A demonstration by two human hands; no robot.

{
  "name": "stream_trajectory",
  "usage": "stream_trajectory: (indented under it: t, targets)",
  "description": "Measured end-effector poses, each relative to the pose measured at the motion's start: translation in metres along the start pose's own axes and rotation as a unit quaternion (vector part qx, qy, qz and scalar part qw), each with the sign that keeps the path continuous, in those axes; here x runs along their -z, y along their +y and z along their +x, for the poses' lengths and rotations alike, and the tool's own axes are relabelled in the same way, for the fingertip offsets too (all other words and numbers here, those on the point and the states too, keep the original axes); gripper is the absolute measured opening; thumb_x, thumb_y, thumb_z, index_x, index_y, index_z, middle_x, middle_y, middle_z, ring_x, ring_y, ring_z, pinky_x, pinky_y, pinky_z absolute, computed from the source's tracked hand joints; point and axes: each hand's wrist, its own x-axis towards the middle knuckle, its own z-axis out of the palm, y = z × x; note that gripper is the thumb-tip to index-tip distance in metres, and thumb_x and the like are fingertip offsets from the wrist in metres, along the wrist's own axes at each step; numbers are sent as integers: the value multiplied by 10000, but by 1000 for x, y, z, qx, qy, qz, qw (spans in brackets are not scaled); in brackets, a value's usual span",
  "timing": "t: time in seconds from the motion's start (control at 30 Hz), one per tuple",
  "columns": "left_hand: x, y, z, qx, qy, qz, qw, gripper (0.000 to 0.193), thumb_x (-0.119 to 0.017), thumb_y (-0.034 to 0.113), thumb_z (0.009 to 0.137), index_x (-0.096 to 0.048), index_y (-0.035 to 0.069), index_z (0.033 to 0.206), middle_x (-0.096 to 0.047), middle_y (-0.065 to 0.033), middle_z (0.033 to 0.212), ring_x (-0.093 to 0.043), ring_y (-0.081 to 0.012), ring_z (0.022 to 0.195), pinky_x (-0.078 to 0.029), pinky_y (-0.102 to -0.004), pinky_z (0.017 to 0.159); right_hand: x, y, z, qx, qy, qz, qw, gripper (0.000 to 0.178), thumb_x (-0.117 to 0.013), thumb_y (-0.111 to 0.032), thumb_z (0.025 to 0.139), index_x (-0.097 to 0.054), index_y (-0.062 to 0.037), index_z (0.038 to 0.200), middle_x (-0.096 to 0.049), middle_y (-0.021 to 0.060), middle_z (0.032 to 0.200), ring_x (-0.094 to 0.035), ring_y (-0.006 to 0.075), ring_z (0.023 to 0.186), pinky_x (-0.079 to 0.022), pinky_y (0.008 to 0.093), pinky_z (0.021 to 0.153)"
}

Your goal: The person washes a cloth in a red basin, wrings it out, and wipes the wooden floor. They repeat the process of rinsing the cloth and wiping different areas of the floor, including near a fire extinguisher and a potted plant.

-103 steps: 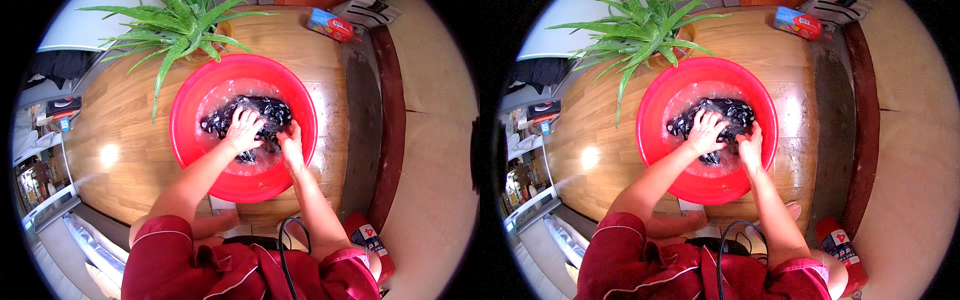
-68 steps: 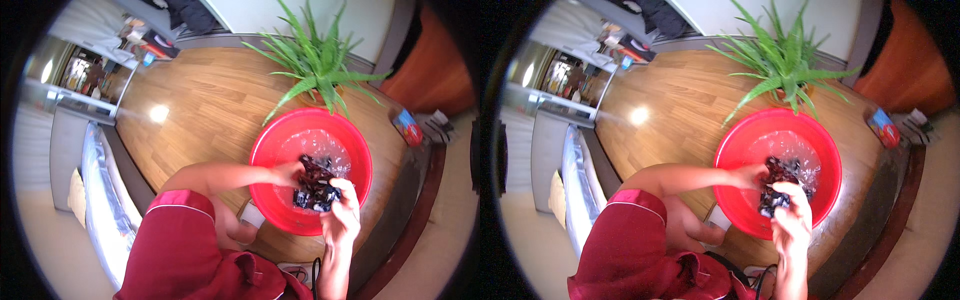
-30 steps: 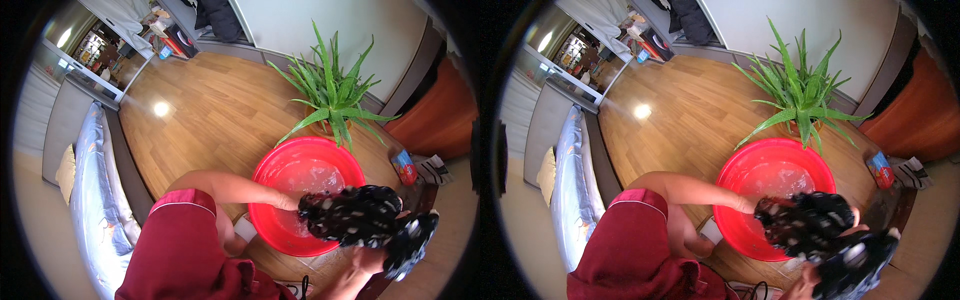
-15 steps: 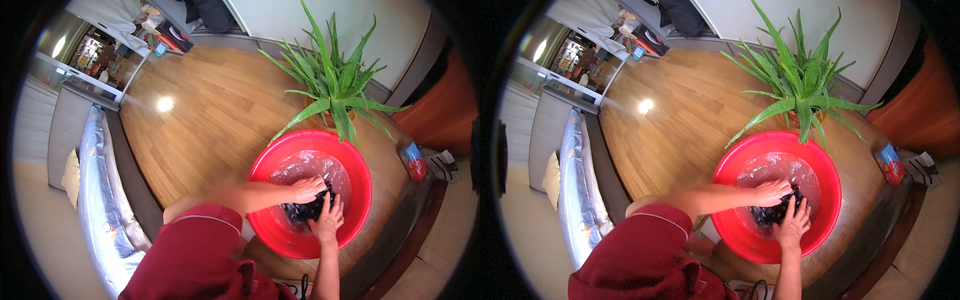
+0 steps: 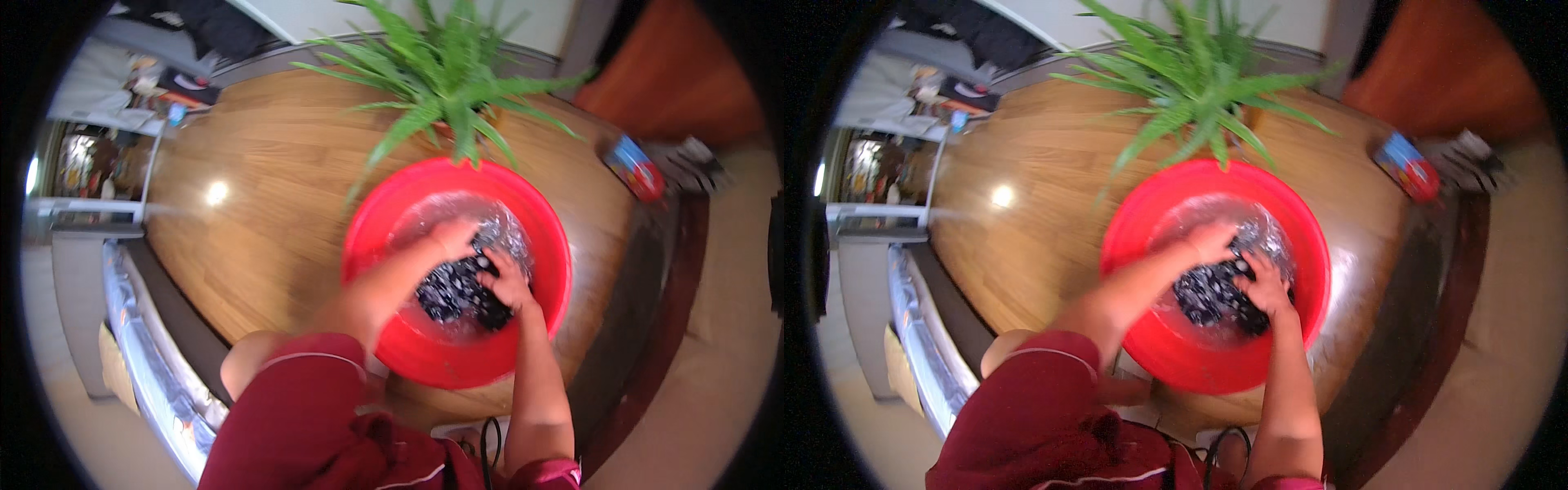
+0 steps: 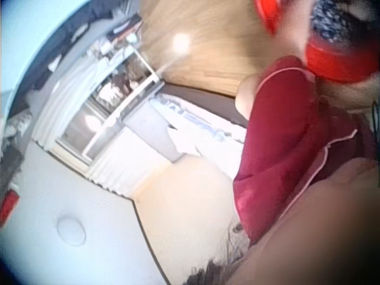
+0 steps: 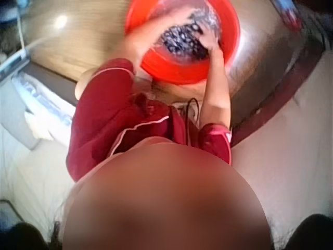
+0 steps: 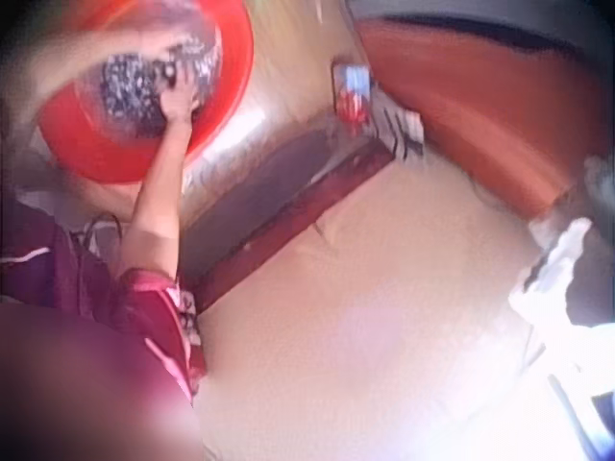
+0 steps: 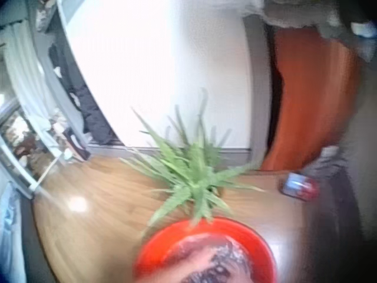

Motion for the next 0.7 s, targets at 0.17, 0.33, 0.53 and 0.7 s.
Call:
stream_trajectory:
  t: [0.17,0.33,0.53,0.7]
  targets:
    - [59,47,-36,70,21,-233,970,357,-644,93,691,-447,28,982,-552,-116,819,-556,-223,750,-451,-326,678,17,-33,-56,-63,144,35,987,696,-688,-124,656,-366,-97,1272,-458,181,1181,-448,331,1105,-365,384,948]
    - [142,127,-119,61,-109,-410,904,359,-632,24,644,-403,29,921,-503,-93,762,-524,-123,733,-427,-283,630,-7,-68,-112,-14,215,49,975,1178,-843,-255,437,-140,-160,1377,-153,207,1374,-251,408,1217,-263,496,996]
    - [197,165,-172,-129,-104,-456,874,480,-678,-44,622,-357,86,955,-403,-66,970,-419,-104,861,-347,-245,721,-20,-121,-121,62,304,96,946,1148,-820,-288,466,-134,-116,1371,-58,241,1401,-135,445,1271,-187,518,1019]
    - [203,176,-178,-63,-9,-594,802,343,-634,19,718,-385,108,936,-485,-123,988,-519,-258,919,-417,-346,821,-18,-122,-103,196,337,228,892,434,-701,-170,609,-521,-60,988,-474,149,1224,-381,348,1185,-289,428,973]
